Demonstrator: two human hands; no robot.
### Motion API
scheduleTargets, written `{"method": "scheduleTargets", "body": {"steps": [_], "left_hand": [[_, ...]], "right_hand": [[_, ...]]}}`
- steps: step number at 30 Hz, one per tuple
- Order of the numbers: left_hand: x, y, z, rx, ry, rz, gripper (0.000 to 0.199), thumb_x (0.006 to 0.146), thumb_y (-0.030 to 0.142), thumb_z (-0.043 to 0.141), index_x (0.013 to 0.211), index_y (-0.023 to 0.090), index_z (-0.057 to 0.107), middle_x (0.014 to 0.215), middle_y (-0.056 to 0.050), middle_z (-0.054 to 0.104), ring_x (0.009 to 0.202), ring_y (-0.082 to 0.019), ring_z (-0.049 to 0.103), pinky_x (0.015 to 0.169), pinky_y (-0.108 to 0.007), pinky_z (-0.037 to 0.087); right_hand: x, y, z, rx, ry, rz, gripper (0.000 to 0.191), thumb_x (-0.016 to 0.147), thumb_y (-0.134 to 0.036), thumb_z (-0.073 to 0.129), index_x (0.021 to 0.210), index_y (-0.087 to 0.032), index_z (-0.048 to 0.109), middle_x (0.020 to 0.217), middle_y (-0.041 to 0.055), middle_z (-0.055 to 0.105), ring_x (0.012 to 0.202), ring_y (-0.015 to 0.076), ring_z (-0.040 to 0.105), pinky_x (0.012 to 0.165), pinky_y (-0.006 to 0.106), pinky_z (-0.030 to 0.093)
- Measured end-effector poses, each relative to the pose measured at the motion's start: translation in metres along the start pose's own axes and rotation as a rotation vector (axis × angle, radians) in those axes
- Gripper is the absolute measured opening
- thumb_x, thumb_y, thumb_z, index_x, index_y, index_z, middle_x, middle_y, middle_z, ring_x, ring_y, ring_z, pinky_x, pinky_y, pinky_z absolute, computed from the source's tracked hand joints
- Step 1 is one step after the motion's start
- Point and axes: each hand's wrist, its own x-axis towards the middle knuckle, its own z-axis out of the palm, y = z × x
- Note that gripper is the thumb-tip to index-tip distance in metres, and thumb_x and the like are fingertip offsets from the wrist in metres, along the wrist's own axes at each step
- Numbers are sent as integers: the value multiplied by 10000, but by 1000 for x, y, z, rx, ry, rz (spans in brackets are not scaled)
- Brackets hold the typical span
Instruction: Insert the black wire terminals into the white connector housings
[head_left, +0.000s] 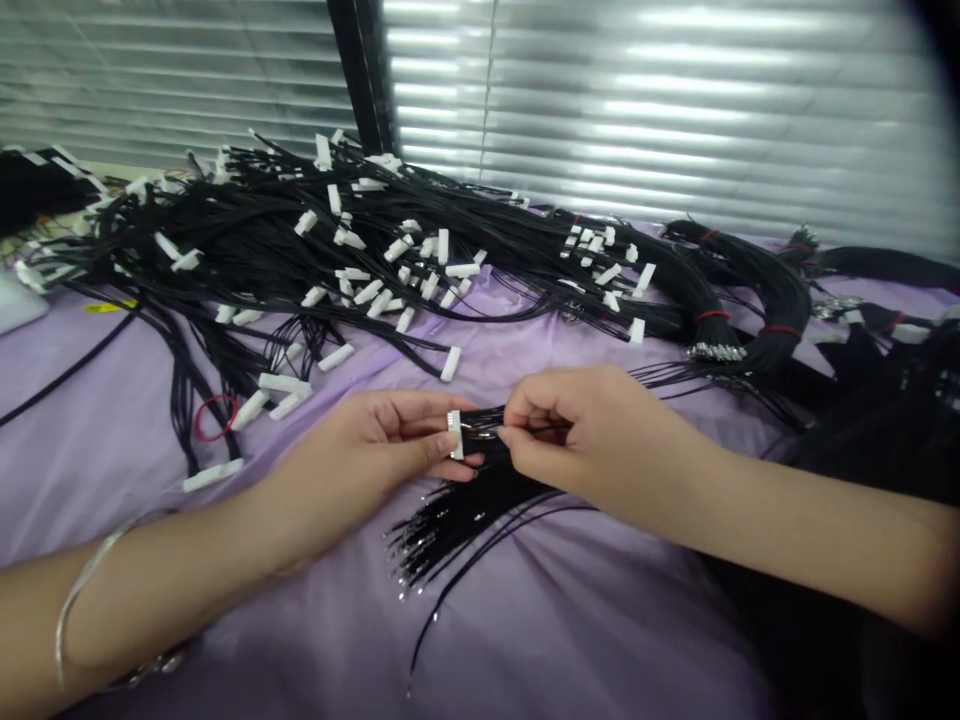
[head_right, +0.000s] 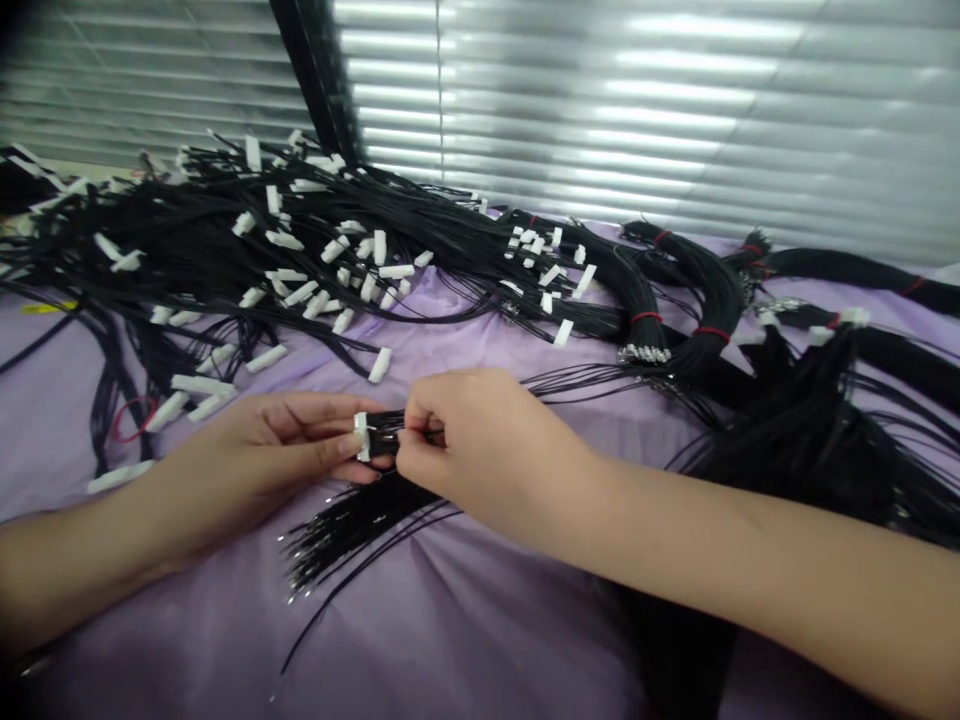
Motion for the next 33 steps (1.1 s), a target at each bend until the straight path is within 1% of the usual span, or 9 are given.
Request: {"method": "scheduleTargets", "body": {"steps": [5,10,13,18,24,27,30,33], "left_hand": [[0,0,1,58,1,19,251,817,228,665,1062,191,707,994,-40,738,890,-161,684,790,-214,546],[-1,2,4,130,37,25,273,816,213,659,1083,180,705,1027,-57,731,920,-193,685,830,-260,541],[-2,2,6,129,54,12,271,816,199,659,1081,169,705,1006,-59,736,906,-189,689,828,-258,543],[-1,1,6,91,52,-7,278,806,195,677,1080,155,698,1016,-64,735,869,-173,696,795,-228,552],[-1,2,4,7,62,-44,251,793,173,688,1042,150,692,999,-60,739,854,-162,701,790,-214,553],[-1,2,5,4,70,-47,269,793,171,684,1061,144,680,1014,-68,736,870,-181,705,807,-241,554],[-2,0,7,34,71,-14,272,808,197,670,1075,147,680,1056,-76,725,918,-204,699,844,-270,544],[-2,-2,8,57,84,12,266,812,219,666,1070,159,688,1073,-77,719,941,-221,691,861,-309,542]], "right_hand": [[-1,0,0,54,-13,14,106,713,-185,539,615,-196,576,521,-68,523,474,53,417,446,191,300],[-1,-1,3,24,12,6,123,748,-187,534,638,-181,587,551,-56,542,492,55,420,492,212,305],[-1,-1,6,-3,15,-7,146,778,-190,538,651,-174,607,564,-52,549,496,53,411,515,218,304],[0,-1,10,-10,17,-19,165,811,-195,540,683,-169,641,608,-39,600,519,57,447,535,220,307],[1,-2,10,-21,17,3,161,825,-189,530,724,-173,654,650,-28,628,530,68,454,537,227,307],[0,-2,13,-59,27,-46,176,847,-187,517,733,-162,648,670,-15,631,549,77,466,545,233,312],[2,-2,18,-100,51,-96,207,880,-195,497,738,-151,641,697,0,635,593,90,495,563,238,325],[5,-1,21,-113,61,-114,201,886,-182,497,748,-147,639,727,9,643,644,104,527,602,243,355]]}}
